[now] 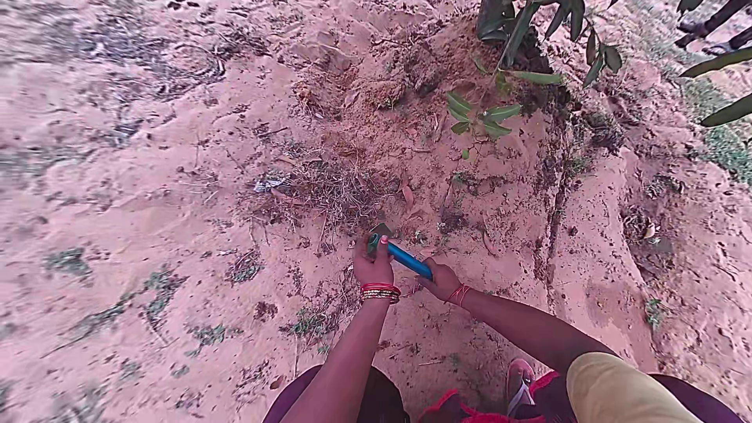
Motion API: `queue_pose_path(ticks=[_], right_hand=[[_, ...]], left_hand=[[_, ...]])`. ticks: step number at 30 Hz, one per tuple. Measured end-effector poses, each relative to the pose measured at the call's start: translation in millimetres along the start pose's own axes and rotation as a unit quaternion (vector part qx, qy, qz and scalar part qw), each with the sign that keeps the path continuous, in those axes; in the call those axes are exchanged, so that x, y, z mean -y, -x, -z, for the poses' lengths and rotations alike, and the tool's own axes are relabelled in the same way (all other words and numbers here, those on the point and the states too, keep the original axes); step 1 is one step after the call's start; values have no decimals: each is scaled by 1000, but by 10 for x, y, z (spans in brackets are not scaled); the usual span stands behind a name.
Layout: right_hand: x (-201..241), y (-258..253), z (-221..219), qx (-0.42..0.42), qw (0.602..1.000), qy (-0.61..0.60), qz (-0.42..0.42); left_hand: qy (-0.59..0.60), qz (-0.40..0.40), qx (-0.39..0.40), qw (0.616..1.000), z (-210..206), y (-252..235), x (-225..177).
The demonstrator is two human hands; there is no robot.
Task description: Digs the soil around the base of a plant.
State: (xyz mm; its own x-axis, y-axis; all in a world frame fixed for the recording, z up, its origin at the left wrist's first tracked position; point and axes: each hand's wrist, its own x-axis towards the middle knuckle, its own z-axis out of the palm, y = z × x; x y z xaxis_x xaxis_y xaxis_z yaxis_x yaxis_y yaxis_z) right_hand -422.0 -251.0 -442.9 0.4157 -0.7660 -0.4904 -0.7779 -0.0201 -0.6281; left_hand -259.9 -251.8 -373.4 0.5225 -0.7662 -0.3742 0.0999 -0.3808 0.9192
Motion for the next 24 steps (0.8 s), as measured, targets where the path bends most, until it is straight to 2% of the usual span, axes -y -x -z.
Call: queue_pose_path(ticks=[2, 5, 7, 9, 11, 18, 22, 24], right_hand=[[246, -173, 231, 22, 995, 92, -2], [345, -445, 384, 67, 983, 168, -31], [157, -591, 405, 79, 974, 188, -95], [-167, -669, 442, 58, 966, 194, -160], [-288, -718, 611, 34, 959, 211, -186], [-366, -689, 1297, 76, 911, 389, -113], [-406, -616, 2090, 29, 870, 484, -87], [-399, -516, 2536, -27, 860, 499, -101]], left_hand=[[24, 43, -49, 998, 78, -169, -8], [6, 94, -26, 995, 71, -261, 49], [-29, 109, 5, 994, 7, -205, 92], [-47, 115, 24, 992, -20, -150, 112], [-43, 115, 33, 992, -26, -187, 88], [-8, 157, 58, 986, -27, -241, 114], [10, 159, 69, 985, -12, -250, 107], [11, 161, 77, 984, -12, -264, 107]])
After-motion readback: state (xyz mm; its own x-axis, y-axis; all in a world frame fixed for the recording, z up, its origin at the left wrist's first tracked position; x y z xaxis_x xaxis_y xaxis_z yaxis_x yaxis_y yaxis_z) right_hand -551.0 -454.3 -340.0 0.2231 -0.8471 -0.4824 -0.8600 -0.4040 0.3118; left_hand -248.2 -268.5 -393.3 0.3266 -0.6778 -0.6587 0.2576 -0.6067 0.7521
